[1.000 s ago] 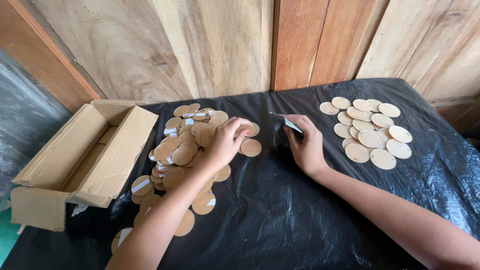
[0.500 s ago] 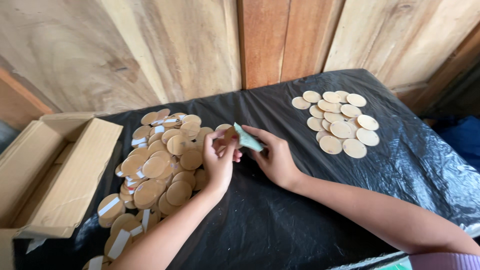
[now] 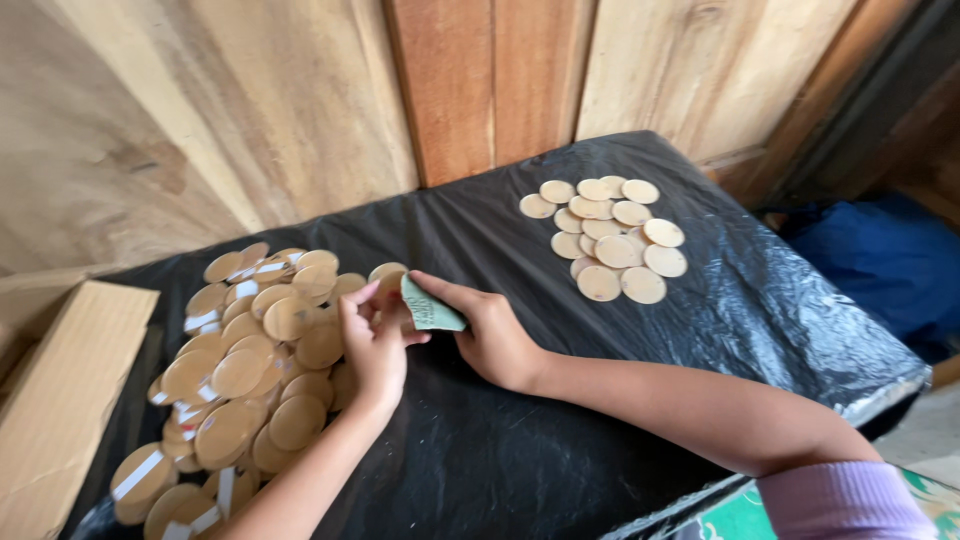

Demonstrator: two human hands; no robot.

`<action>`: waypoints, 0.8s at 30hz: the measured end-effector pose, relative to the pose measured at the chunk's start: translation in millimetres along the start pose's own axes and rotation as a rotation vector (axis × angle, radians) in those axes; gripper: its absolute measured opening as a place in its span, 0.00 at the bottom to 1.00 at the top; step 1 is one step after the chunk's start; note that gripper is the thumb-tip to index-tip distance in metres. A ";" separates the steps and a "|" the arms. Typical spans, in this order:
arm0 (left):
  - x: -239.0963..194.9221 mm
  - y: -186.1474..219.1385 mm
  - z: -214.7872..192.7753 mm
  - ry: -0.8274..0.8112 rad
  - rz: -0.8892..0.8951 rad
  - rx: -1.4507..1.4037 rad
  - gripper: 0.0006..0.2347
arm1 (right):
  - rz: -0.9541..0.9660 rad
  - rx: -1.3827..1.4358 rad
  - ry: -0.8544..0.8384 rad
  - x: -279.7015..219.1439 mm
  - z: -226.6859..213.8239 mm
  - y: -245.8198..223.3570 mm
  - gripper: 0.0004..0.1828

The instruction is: The person sands the edges of small circular wooden pieces using a green sanding block. They pick up each piece from a pile on the left, sand it, and place it into a separate pile on the right.

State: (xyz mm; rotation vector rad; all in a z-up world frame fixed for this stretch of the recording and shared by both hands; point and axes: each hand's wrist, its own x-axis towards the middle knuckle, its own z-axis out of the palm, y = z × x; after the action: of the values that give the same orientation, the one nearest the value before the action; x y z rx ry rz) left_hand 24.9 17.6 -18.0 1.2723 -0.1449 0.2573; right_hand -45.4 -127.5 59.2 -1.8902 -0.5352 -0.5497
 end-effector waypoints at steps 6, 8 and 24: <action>-16.1 26.7 16.2 -0.268 0.023 0.144 0.07 | 0.007 0.024 0.008 -6.1 6.6 53.2 0.38; -15.4 23.1 15.9 -0.209 0.036 0.115 0.08 | -0.001 0.014 -0.008 -4.5 5.3 44.9 0.39; -17.7 34.8 15.7 -0.234 0.034 0.261 0.07 | -0.037 -0.013 -0.062 -3.5 4.5 42.1 0.39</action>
State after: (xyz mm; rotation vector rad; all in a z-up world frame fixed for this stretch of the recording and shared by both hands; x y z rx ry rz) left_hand -1.0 10.1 14.2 1.5595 -0.3420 0.1590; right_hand -22.6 -138.6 25.1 -1.9175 -0.6090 -0.5214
